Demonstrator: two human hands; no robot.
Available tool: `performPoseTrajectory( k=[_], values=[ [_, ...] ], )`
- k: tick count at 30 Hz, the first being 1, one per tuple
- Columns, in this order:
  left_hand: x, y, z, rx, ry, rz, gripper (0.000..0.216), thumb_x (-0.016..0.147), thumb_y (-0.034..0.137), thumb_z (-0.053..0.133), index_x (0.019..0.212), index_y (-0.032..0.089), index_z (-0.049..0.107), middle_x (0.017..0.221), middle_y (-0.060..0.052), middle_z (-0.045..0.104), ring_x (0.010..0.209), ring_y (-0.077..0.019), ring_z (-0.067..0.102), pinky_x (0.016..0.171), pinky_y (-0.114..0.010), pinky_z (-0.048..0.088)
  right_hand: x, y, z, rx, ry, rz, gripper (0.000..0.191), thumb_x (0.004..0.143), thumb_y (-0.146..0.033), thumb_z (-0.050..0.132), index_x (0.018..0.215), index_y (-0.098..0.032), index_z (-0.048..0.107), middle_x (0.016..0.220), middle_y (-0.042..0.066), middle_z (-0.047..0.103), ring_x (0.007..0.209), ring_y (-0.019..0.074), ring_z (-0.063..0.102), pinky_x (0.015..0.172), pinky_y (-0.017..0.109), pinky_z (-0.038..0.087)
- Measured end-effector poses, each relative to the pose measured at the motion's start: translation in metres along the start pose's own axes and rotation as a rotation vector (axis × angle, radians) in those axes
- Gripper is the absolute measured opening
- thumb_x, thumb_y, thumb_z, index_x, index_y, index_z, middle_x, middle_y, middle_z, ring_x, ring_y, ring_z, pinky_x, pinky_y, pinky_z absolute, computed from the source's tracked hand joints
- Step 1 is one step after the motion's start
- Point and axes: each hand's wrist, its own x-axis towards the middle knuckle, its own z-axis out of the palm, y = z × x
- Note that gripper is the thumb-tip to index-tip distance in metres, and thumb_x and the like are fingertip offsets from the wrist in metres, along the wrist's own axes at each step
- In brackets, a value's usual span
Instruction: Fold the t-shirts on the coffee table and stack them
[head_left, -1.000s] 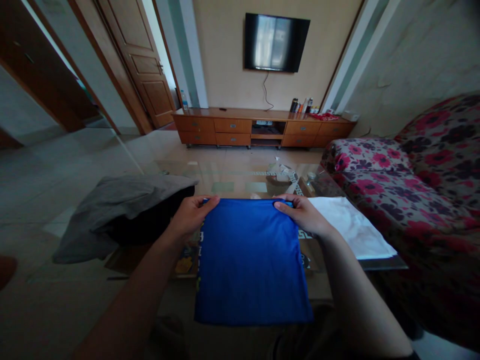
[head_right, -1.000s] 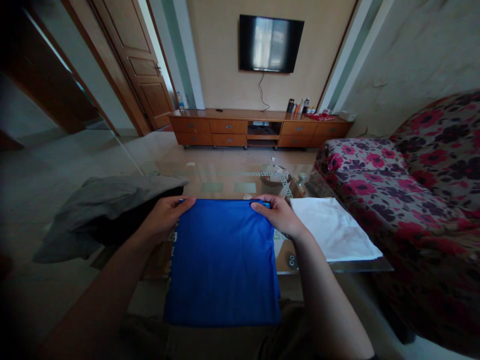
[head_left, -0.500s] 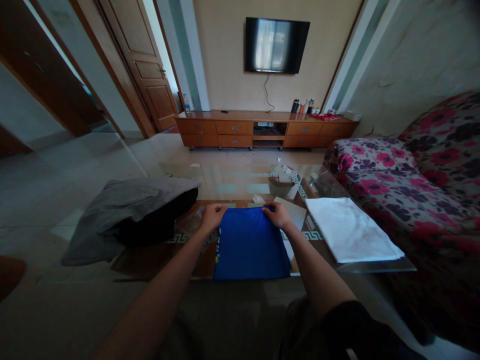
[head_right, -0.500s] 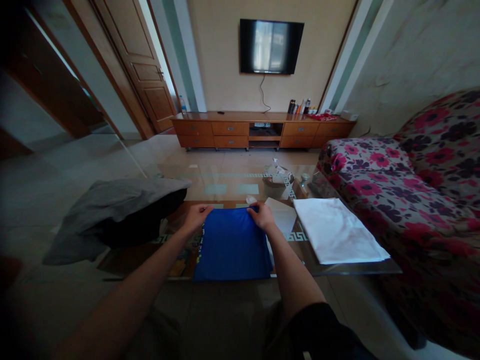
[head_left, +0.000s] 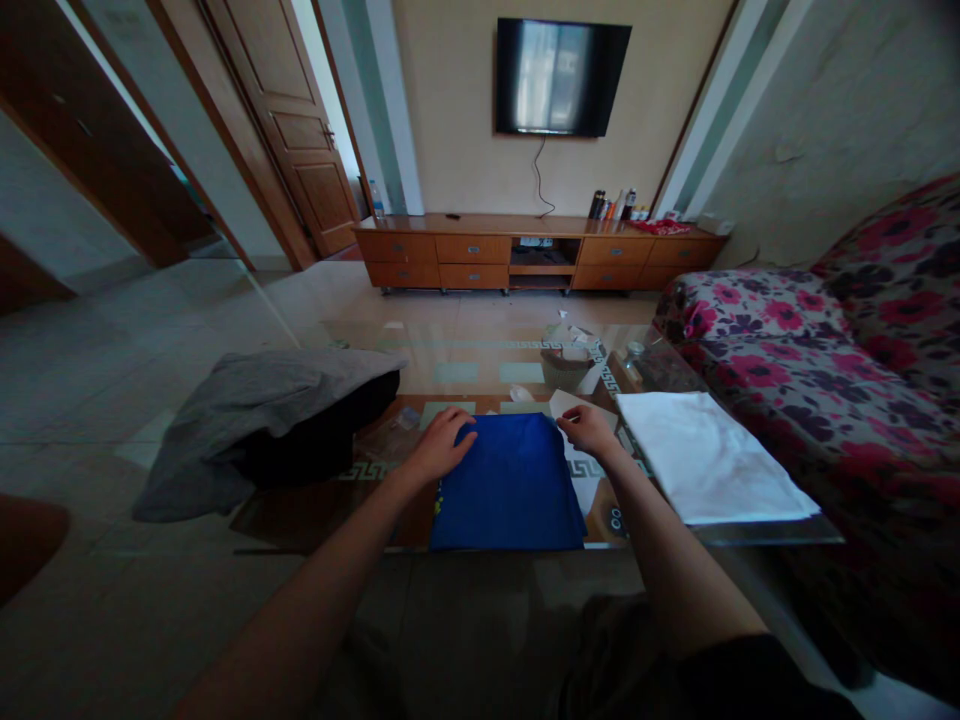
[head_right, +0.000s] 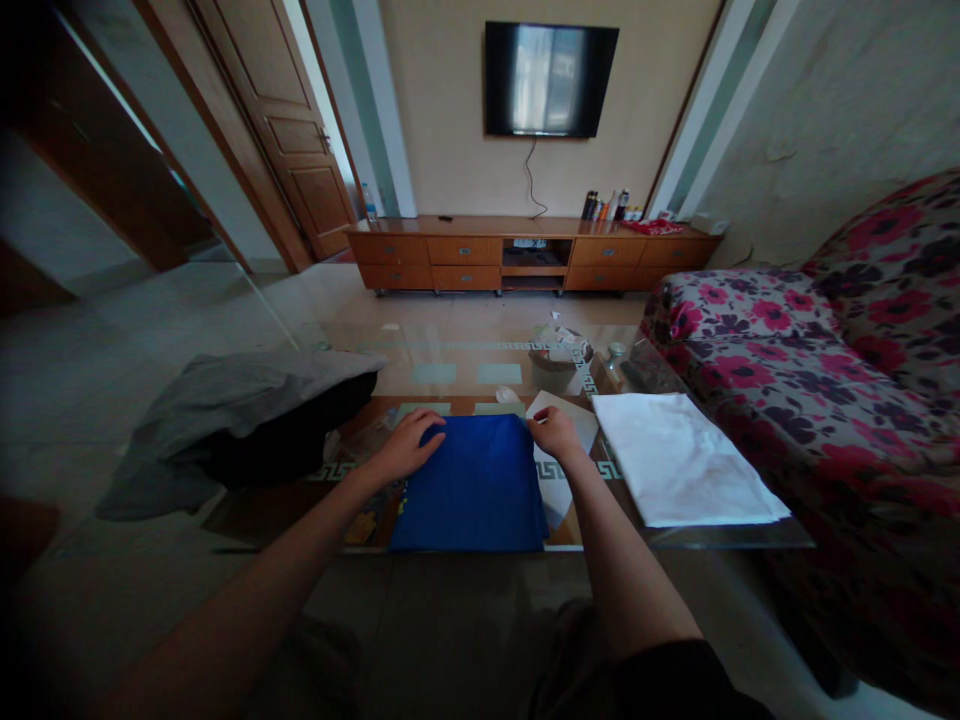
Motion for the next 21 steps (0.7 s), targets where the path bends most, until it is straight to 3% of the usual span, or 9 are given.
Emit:
performPoseTrajectory(
  k=[4,7,10,15,21],
  values=[
    [-0.020,0.008,0.010,0.094,-0.124,0.090,0.036,0.099,0.038,0.051,0.131,0.024,0.062,0.141,-0.010,0.056,0.131,-0.0268,0.052,0.115,-0.045,0.039,-0.014,0.018,-0.003,0.013,-0.157,0.081,0.025,0.087,-0.038,0.069,0.091,-0.013,0.070,0.065,0.007,0.072,0.051,0.0162,0.067,0.051,0.025,0.053],
    [-0.029,0.013,0.016,0.132,-0.154,0.097,0.040,0.100,0.040,0.050,0.135,0.024,0.059,0.145,-0.010,0.054,0.134,-0.0278,0.050,0.116,-0.046,0.037,-0.022,0.023,-0.007,0.001,-0.210,0.076,0.027,0.085,-0.041,0.073,0.082,-0.014,0.072,0.060,0.006,0.070,0.046,0.0151,0.064,0.049,0.024,0.052],
    [-0.032,0.016,0.018,0.158,-0.161,0.094,0.043,0.100,0.041,0.049,0.139,0.024,0.056,0.147,-0.011,0.053,0.136,-0.0285,0.049,0.117,-0.047,0.036,-0.024,0.020,-0.008,-0.038,-0.156,0.035,0.025,0.086,-0.039,0.074,0.088,-0.014,0.074,0.070,0.008,0.074,0.057,0.0171,0.069,0.060,0.026,0.055],
    [-0.031,0.021,0.017,0.196,-0.164,0.081,0.045,0.100,0.041,0.050,0.142,0.025,0.054,0.148,-0.011,0.052,0.137,-0.0294,0.048,0.117,-0.048,0.035,-0.020,0.004,0.006,-0.097,0.003,-0.112,0.037,0.090,-0.032,0.069,0.122,-0.013,0.070,0.115,0.015,0.074,0.098,0.0208,0.072,0.089,0.029,0.053],
    [-0.035,0.031,0.011,0.207,-0.172,0.086,0.047,0.099,0.041,0.052,0.144,0.027,0.052,0.152,-0.011,0.049,0.141,-0.0306,0.044,0.118,-0.050,0.032,-0.012,-0.014,0.031,-0.153,0.081,-0.156,0.037,0.084,-0.026,0.072,0.118,-0.011,0.073,0.113,0.018,0.071,0.112,0.0276,0.066,0.102,0.034,0.047]
  ],
)
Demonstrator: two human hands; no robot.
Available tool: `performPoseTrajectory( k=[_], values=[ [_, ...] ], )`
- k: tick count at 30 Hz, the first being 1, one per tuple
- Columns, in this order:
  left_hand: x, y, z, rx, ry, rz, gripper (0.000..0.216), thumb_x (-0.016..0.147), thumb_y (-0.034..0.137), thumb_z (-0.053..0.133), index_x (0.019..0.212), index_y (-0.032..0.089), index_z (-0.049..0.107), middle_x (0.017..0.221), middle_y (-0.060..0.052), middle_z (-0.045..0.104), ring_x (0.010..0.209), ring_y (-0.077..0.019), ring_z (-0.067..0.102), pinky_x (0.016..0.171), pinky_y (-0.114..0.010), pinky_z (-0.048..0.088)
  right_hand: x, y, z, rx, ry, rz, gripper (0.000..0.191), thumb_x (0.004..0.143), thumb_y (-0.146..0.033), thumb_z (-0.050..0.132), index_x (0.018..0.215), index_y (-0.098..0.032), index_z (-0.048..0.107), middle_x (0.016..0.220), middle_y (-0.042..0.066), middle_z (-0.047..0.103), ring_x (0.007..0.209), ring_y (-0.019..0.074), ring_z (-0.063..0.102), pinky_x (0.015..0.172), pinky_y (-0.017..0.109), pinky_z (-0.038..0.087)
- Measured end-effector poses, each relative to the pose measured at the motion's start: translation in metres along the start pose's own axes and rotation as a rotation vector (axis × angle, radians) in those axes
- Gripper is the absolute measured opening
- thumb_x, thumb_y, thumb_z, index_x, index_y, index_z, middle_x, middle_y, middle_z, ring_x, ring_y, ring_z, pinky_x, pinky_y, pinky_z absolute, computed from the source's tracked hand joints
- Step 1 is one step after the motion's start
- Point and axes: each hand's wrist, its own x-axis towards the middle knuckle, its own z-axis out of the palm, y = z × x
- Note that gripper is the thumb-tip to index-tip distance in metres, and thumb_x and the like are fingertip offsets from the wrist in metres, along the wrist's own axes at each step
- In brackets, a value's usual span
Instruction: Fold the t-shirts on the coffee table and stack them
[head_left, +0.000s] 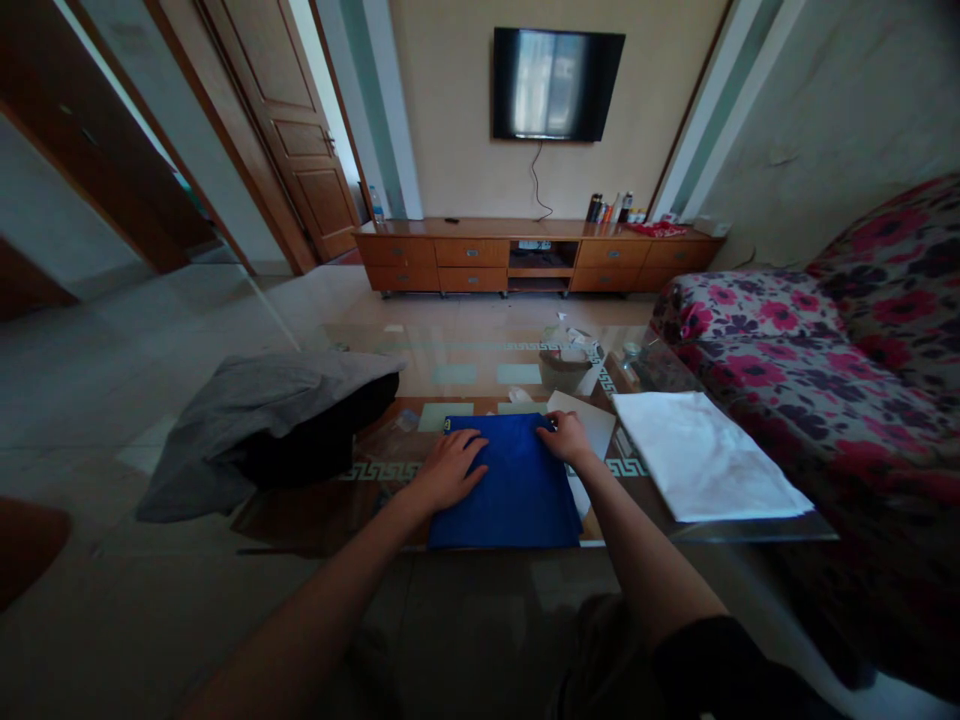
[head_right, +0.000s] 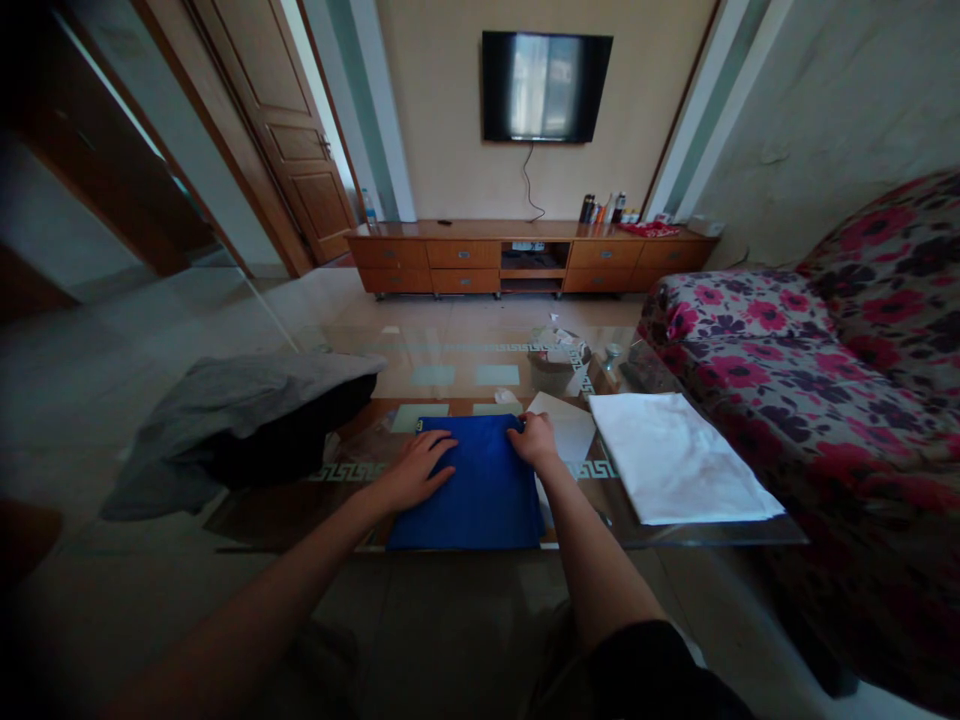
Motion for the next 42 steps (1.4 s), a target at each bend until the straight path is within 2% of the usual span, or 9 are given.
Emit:
performPoseTrajectory(
  k=[3,7,17,25,29,31,36,39,42],
  values=[
    [-0.002,-0.001,-0.003,-0.011,-0.003,0.010,0.046,0.099,0.040,0.051,0.143,0.026,0.053,0.152,-0.011,0.048,0.141,-0.0311,0.043,0.118,-0.050,0.033,0.004,-0.005,0.004,-0.014,0.027,-0.007,0.028,0.081,-0.017,0.069,0.109,-0.011,0.074,0.114,0.018,0.070,0.113,0.0277,0.064,0.104,0.034,0.045],
    [-0.004,-0.007,-0.003,-0.027,-0.003,0.005,0.044,0.099,0.040,0.052,0.141,0.026,0.055,0.151,-0.011,0.049,0.139,-0.0314,0.045,0.117,-0.051,0.034,0.007,-0.005,0.002,0.005,0.012,-0.045,0.023,0.083,-0.013,0.065,0.104,-0.016,0.072,0.106,0.011,0.073,0.102,0.0233,0.067,0.096,0.031,0.048],
    [-0.010,-0.013,0.006,-0.042,-0.017,0.006,0.045,0.100,0.040,0.051,0.143,0.025,0.053,0.151,-0.013,0.048,0.138,-0.0304,0.046,0.119,-0.052,0.033,0.004,-0.002,0.002,0.066,0.055,-0.109,0.022,0.097,-0.019,0.053,0.118,-0.018,0.061,0.109,0.012,0.074,0.101,0.0231,0.069,0.091,0.030,0.047],
    [-0.013,-0.009,0.016,0.025,-0.027,-0.020,0.053,0.103,0.045,0.043,0.152,0.022,0.043,0.157,-0.015,0.043,0.144,-0.0302,0.041,0.121,-0.053,0.030,0.000,-0.003,-0.004,0.056,0.044,-0.143,0.036,0.100,-0.027,0.051,0.134,-0.018,0.054,0.112,0.012,0.072,0.103,0.0242,0.068,0.092,0.031,0.048],
    [-0.014,-0.007,0.023,0.091,-0.016,-0.035,0.056,0.106,0.047,0.035,0.156,0.023,0.038,0.164,-0.012,0.036,0.151,-0.0297,0.033,0.124,-0.053,0.025,-0.015,-0.014,-0.005,-0.144,0.148,-0.036,0.053,0.097,-0.032,0.056,0.143,-0.009,0.047,0.135,0.023,0.058,0.122,0.0325,0.058,0.102,0.043,0.046],
    [-0.015,-0.005,0.025,0.121,0.001,-0.038,0.058,0.106,0.049,0.033,0.158,0.024,0.036,0.166,-0.010,0.034,0.153,-0.0290,0.030,0.125,-0.052,0.022,-0.028,-0.024,-0.001,-0.238,0.183,-0.082,0.053,0.100,-0.036,0.050,0.147,-0.011,0.047,0.144,0.024,0.050,0.130,0.0351,0.051,0.107,0.047,0.042],
    [-0.017,-0.001,0.032,0.156,0.031,-0.048,0.069,0.104,0.058,0.032,0.161,0.020,0.030,0.168,-0.010,0.030,0.157,-0.0277,0.022,0.127,-0.050,0.020,-0.056,-0.032,0.020,-0.354,-0.016,-0.386,0.062,0.105,-0.048,0.037,0.160,-0.020,0.035,0.167,0.012,0.030,0.153,0.0304,0.024,0.121,0.046,0.028],
    [-0.019,-0.001,0.035,0.165,0.028,-0.042,0.072,0.103,0.059,0.034,0.163,0.019,0.027,0.170,-0.010,0.026,0.158,-0.0267,0.019,0.127,-0.048,0.020,-0.059,-0.017,0.030,-0.423,-0.081,-0.373,0.069,0.105,-0.056,0.034,0.165,-0.022,0.027,0.172,0.008,0.017,0.158,0.0292,0.012,0.125,0.049,0.017],
    [-0.020,0.000,0.034,0.173,0.023,-0.033,0.073,0.102,0.060,0.038,0.163,0.022,0.026,0.170,-0.008,0.025,0.158,-0.0268,0.019,0.127,-0.049,0.020,-0.057,-0.007,0.032,-0.443,-0.085,-0.347,0.074,0.104,-0.061,0.032,0.166,-0.022,0.024,0.173,0.007,0.014,0.158,0.0278,0.011,0.126,0.047,0.014]
  ],
)
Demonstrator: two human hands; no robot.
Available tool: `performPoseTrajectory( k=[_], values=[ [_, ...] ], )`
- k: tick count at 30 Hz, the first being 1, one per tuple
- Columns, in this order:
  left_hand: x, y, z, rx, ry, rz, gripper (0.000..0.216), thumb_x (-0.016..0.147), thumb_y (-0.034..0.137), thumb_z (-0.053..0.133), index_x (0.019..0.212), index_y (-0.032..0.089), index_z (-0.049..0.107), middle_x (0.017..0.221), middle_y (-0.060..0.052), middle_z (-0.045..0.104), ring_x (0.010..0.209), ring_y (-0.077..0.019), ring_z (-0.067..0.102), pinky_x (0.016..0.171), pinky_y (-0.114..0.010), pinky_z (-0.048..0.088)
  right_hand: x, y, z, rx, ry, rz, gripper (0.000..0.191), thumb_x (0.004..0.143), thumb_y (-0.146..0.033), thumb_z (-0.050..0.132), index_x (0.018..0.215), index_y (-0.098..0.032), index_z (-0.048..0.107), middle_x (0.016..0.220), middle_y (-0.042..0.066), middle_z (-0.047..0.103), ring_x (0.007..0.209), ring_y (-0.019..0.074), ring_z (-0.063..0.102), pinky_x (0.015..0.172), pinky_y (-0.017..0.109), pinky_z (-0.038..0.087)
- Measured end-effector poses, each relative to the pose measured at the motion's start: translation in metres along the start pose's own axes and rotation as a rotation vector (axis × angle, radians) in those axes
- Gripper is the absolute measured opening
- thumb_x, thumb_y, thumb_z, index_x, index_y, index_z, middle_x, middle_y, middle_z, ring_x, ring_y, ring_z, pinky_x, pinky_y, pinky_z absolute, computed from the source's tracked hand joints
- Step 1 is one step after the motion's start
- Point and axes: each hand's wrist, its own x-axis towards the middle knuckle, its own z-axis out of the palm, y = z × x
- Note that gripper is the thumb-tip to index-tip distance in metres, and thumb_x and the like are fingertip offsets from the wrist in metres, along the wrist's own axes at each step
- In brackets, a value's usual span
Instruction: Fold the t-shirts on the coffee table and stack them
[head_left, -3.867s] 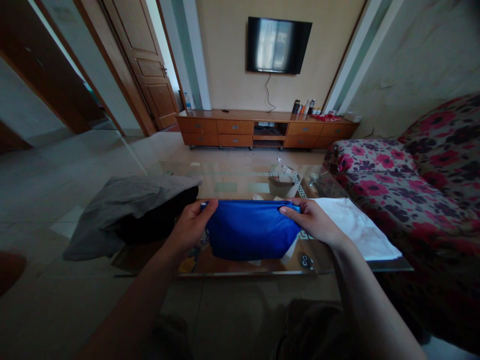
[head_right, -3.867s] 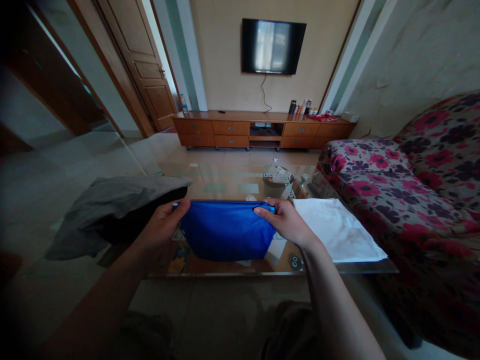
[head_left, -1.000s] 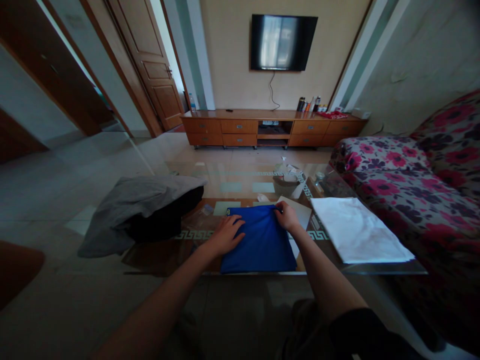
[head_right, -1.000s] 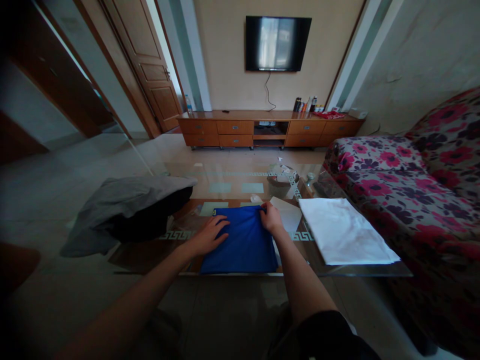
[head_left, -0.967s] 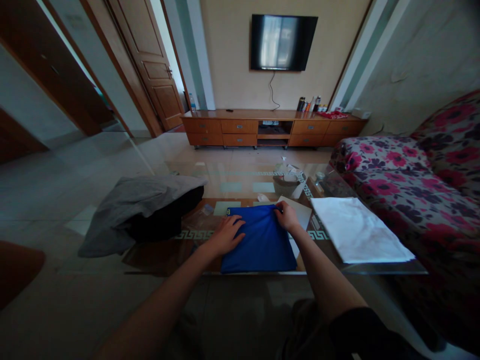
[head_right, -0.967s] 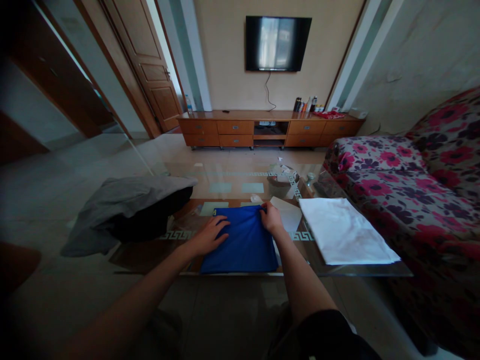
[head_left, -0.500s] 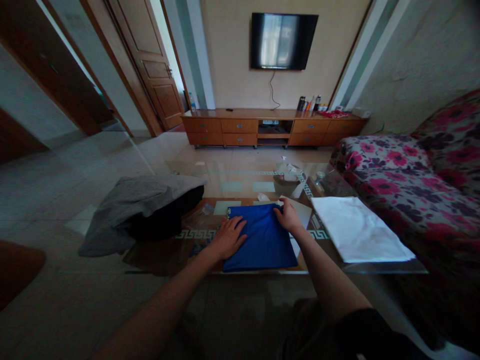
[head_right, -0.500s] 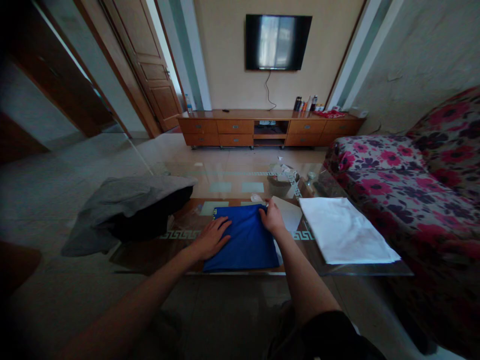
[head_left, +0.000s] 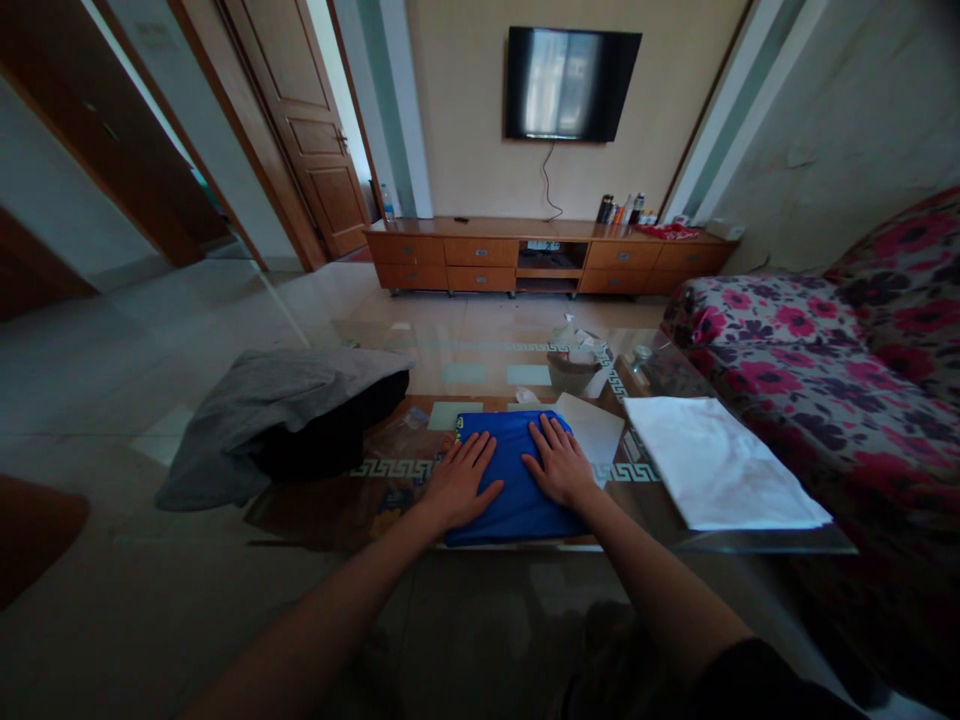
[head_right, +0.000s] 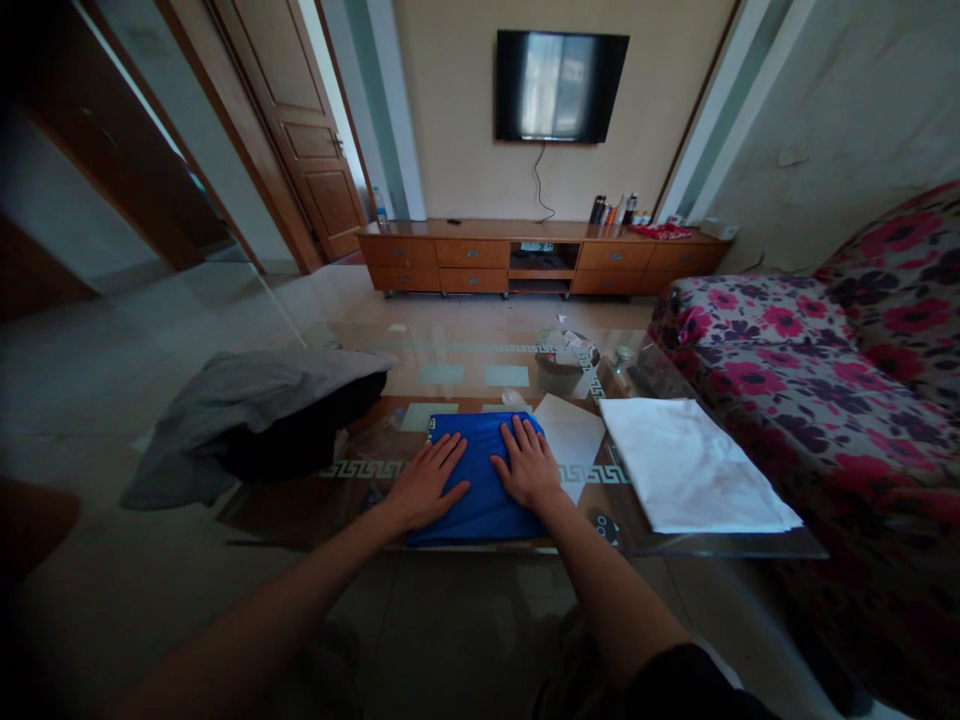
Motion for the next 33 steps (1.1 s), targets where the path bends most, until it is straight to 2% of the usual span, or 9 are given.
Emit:
performPoseTrajectory(
  k=[4,8,11,15,20,24,27,29,33],
  values=[
    [0.001,0.011,-0.006,0.020,0.014,-0.027,0.076,0.100,0.062,0.041,0.162,0.020,0.029,0.169,-0.009,0.027,0.157,-0.0288,0.020,0.128,-0.051,0.017,0.006,-0.005,-0.005,-0.009,0.050,0.021,0.073,0.103,-0.063,0.032,0.162,-0.022,0.034,0.171,0.008,0.020,0.157,0.0291,0.016,0.125,0.046,0.015],
    [-0.002,0.035,-0.005,-0.003,0.024,-0.014,0.076,0.101,0.060,0.037,0.162,0.015,0.028,0.170,-0.012,0.026,0.157,-0.0287,0.019,0.128,-0.049,0.018,0.020,-0.013,-0.008,-0.041,0.143,0.030,0.070,0.103,-0.062,0.032,0.162,-0.025,0.034,0.173,0.007,0.011,0.159,0.0314,0.007,0.126,0.048,0.008],
    [-0.006,0.046,0.000,-0.041,-0.013,0.034,0.076,0.102,0.061,0.035,0.163,0.017,0.027,0.170,-0.011,0.025,0.158,-0.0282,0.019,0.127,-0.049,0.020,0.030,-0.007,-0.001,-0.036,0.095,0.080,0.074,0.103,-0.064,0.031,0.165,-0.023,0.027,0.173,0.009,0.008,0.159,0.0317,0.006,0.126,0.050,0.009],
    [-0.007,0.047,0.003,-0.057,-0.031,0.049,0.073,0.102,0.060,0.036,0.162,0.019,0.027,0.170,-0.010,0.025,0.158,-0.0284,0.017,0.127,-0.050,0.019,0.036,0.003,0.010,-0.005,0.008,0.128,0.078,0.102,-0.068,0.026,0.166,-0.023,0.022,0.173,0.008,0.005,0.159,0.0299,0.009,0.125,0.049,0.014],
    [-0.007,0.052,-0.009,-0.094,-0.018,0.055,0.063,0.106,0.050,0.031,0.160,0.018,0.033,0.168,-0.011,0.030,0.158,-0.0265,0.020,0.127,-0.049,0.018,0.034,0.000,0.007,-0.041,0.080,0.109,0.073,0.105,-0.061,0.023,0.165,-0.021,0.025,0.173,0.007,0.006,0.159,0.0283,0.006,0.127,0.049,0.007],
    [-0.017,0.055,-0.031,-0.169,-0.147,0.273,0.079,0.097,0.058,0.050,0.162,0.021,0.025,0.168,-0.011,0.030,0.156,-0.0292,0.022,0.127,-0.049,0.020,0.030,0.000,0.004,-0.058,0.094,0.061,0.073,0.105,-0.059,0.022,0.165,-0.018,0.025,0.173,0.008,0.005,0.159,0.0273,0.005,0.127,0.048,0.005],
    [-0.026,0.054,-0.050,-0.179,-0.207,0.351,0.090,0.085,0.047,0.069,0.160,0.023,0.027,0.165,-0.012,0.035,0.152,-0.0316,0.030,0.124,-0.048,0.027,0.028,0.006,0.005,-0.037,0.026,0.066,0.073,0.105,-0.059,0.021,0.166,-0.018,0.022,0.173,0.007,0.007,0.159,0.0261,0.006,0.127,0.047,0.009],
    [-0.029,0.054,-0.060,-0.163,-0.211,0.332,0.081,0.082,0.038,0.071,0.154,0.023,0.037,0.156,-0.013,0.045,0.144,-0.0314,0.041,0.118,-0.046,0.035,0.027,0.010,0.007,-0.021,0.013,0.074,0.073,0.105,-0.060,0.021,0.166,-0.019,0.022,0.173,0.007,0.007,0.159,0.0258,0.006,0.127,0.047,0.010],
    [-0.025,0.056,-0.070,-0.116,-0.205,0.279,0.025,0.092,0.027,0.060,0.117,0.023,0.060,0.122,-0.009,0.063,0.116,-0.0255,0.058,0.100,-0.039,0.047,0.026,0.010,0.007,0.004,0.023,0.077,0.073,0.105,-0.060,0.021,0.166,-0.020,0.022,0.173,0.007,0.007,0.159,0.0256,0.006,0.127,0.047,0.010]
  ],
)
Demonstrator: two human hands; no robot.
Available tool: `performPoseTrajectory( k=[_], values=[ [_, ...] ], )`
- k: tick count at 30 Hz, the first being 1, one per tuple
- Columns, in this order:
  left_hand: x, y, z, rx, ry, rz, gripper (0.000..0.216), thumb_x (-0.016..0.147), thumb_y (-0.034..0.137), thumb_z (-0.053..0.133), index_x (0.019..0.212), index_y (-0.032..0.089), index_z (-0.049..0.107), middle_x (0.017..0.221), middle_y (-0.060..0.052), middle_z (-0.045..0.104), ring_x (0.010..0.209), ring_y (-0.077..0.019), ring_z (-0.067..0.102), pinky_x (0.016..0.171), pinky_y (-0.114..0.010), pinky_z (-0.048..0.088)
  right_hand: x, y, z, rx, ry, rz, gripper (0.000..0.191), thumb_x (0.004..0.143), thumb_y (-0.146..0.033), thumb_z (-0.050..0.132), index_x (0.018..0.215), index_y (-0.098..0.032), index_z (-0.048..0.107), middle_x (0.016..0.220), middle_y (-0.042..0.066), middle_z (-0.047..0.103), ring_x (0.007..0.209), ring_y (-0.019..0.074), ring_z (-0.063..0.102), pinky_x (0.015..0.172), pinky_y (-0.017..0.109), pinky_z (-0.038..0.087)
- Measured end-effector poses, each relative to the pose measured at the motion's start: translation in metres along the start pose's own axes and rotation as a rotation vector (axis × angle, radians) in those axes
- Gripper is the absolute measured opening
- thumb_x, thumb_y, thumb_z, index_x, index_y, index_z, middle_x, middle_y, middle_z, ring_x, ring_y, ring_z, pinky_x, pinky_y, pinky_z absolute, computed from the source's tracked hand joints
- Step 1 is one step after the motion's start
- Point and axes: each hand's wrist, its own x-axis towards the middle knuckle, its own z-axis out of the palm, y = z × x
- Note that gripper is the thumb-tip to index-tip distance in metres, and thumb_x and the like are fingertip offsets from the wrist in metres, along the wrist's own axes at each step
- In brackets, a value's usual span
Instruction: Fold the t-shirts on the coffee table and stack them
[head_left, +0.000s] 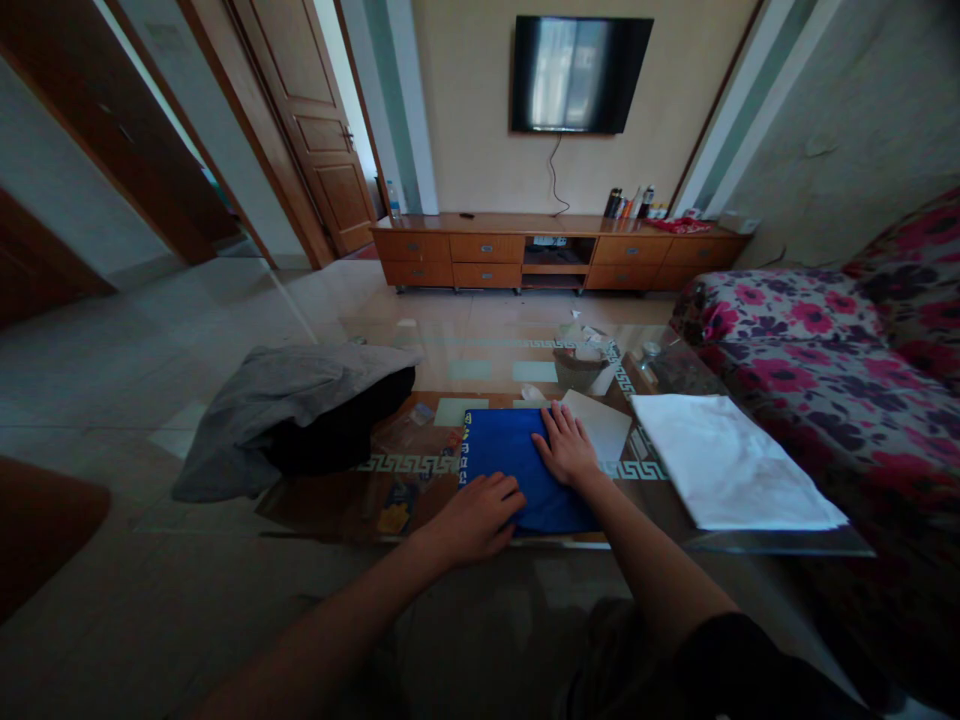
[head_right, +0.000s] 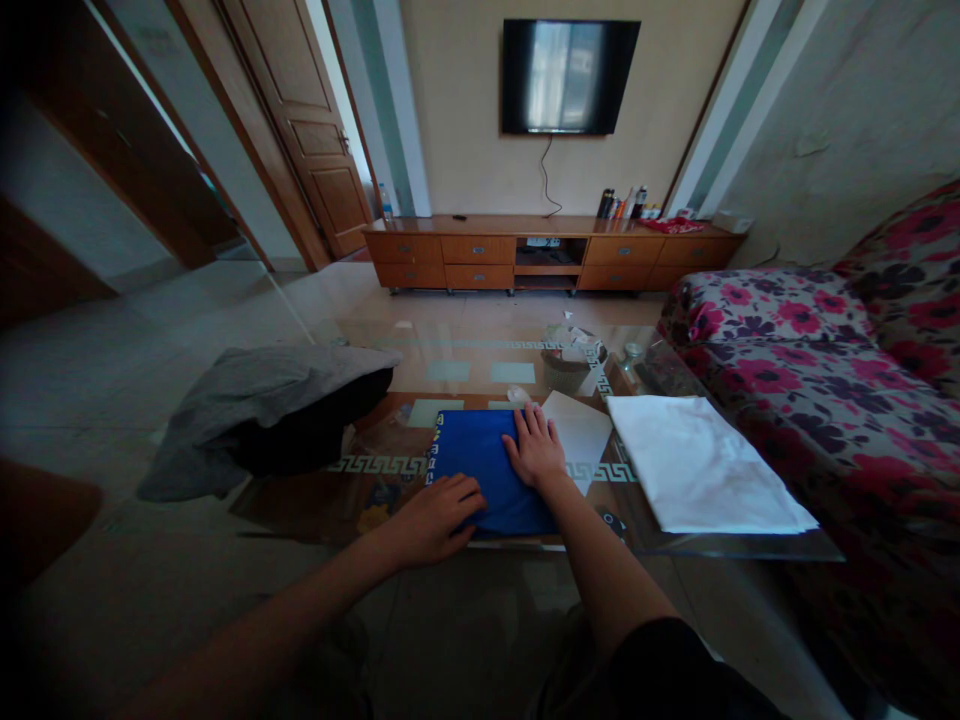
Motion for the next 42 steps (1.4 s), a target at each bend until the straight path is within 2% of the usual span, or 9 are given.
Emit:
performPoseTrajectory(
  k=[4,9,12,16,19,25,33,37,42],
  values=[
    [0.004,-0.001,-0.003,-0.038,0.003,-0.006,0.009,0.098,0.020,0.051,0.101,0.022,0.059,0.106,-0.006,0.063,0.101,-0.0201,0.060,0.092,-0.032,0.049,-0.001,-0.002,-0.004,0.015,-0.024,0.016,0.072,0.105,-0.059,0.023,0.166,-0.021,0.020,0.173,0.006,0.007,0.159,0.0256,0.006,0.127,0.048,0.011],
    [0.002,-0.003,-0.007,-0.111,-0.036,-0.011,0.027,0.097,0.010,0.046,0.117,0.024,0.057,0.112,-0.004,0.062,0.095,-0.0163,0.062,0.082,-0.027,0.050,-0.001,-0.002,-0.005,0.024,-0.035,0.018,0.072,0.105,-0.059,0.022,0.166,-0.021,0.020,0.173,0.006,0.006,0.159,0.0252,0.005,0.127,0.049,0.010],
    [0.000,-0.005,-0.005,-0.059,-0.058,0.038,0.028,0.093,0.006,0.047,0.110,0.024,0.061,0.115,-0.004,0.061,0.097,-0.0162,0.062,0.085,-0.026,0.050,-0.001,-0.002,-0.004,0.026,-0.031,0.015,0.072,0.105,-0.059,0.023,0.166,-0.022,0.021,0.173,0.006,0.007,0.159,0.0253,0.005,0.127,0.050,0.010],
    [-0.001,-0.006,0.002,-0.030,-0.042,0.071,0.011,0.093,0.019,0.058,0.103,0.021,0.062,0.113,-0.006,0.060,0.101,-0.0190,0.061,0.087,-0.028,0.050,0.000,-0.001,-0.002,0.032,-0.025,0.020,0.072,0.105,-0.060,0.023,0.166,-0.023,0.021,0.173,0.005,0.008,0.159,0.0257,0.006,0.127,0.051,0.010],
    [0.000,-0.003,0.008,0.009,-0.041,0.067,0.012,0.095,0.027,0.060,0.106,0.022,0.061,0.112,-0.005,0.060,0.100,-0.0194,0.061,0.085,-0.028,0.050,-0.001,-0.001,-0.003,0.032,-0.023,0.022,0.072,0.105,-0.060,0.023,0.166,-0.022,0.022,0.173,0.005,0.009,0.159,0.0258,0.006,0.127,0.051,0.010],
    [0.001,0.004,0.014,-0.019,-0.033,0.064,0.034,0.100,0.018,0.050,0.133,0.026,0.052,0.112,-0.005,0.063,0.104,-0.0191,0.061,0.089,-0.028,0.049,-0.001,-0.001,-0.004,0.038,-0.030,0.015,0.072,0.105,-0.060,0.023,0.166,-0.022,0.022,0.173,0.006,0.010,0.159,0.0257,0.006,0.126,0.050,0.012],
    [0.002,0.009,0.025,0.171,-0.022,0.138,0.011,0.098,0.014,0.054,0.102,0.020,0.062,0.103,-0.006,0.063,0.096,-0.0207,0.060,0.086,-0.034,0.048,-0.001,-0.002,-0.006,0.049,-0.045,0.018,0.072,0.105,-0.060,0.023,0.166,-0.022,0.021,0.173,0.006,0.011,0.159,0.0252,0.005,0.126,0.049,0.012],
    [0.002,0.014,0.030,0.260,0.024,0.219,0.008,0.099,0.017,0.056,0.099,0.019,0.063,0.099,-0.007,0.063,0.096,-0.0232,0.060,0.082,-0.037,0.048,-0.001,-0.001,-0.006,0.053,-0.026,0.010,0.072,0.105,-0.060,0.024,0.166,-0.022,0.023,0.173,0.006,0.012,0.159,0.0249,0.006,0.126,0.048,0.012],
    [-0.001,0.018,0.030,0.287,-0.002,0.201,0.010,0.098,0.016,0.056,0.103,0.018,0.066,0.105,-0.009,0.064,0.100,-0.0244,0.059,0.084,-0.039,0.047,-0.002,0.002,-0.007,0.061,-0.027,-0.001,0.071,0.105,-0.059,0.025,0.165,-0.023,0.023,0.173,0.007,0.010,0.159,0.0244,0.005,0.126,0.048,0.013]
  ],
)
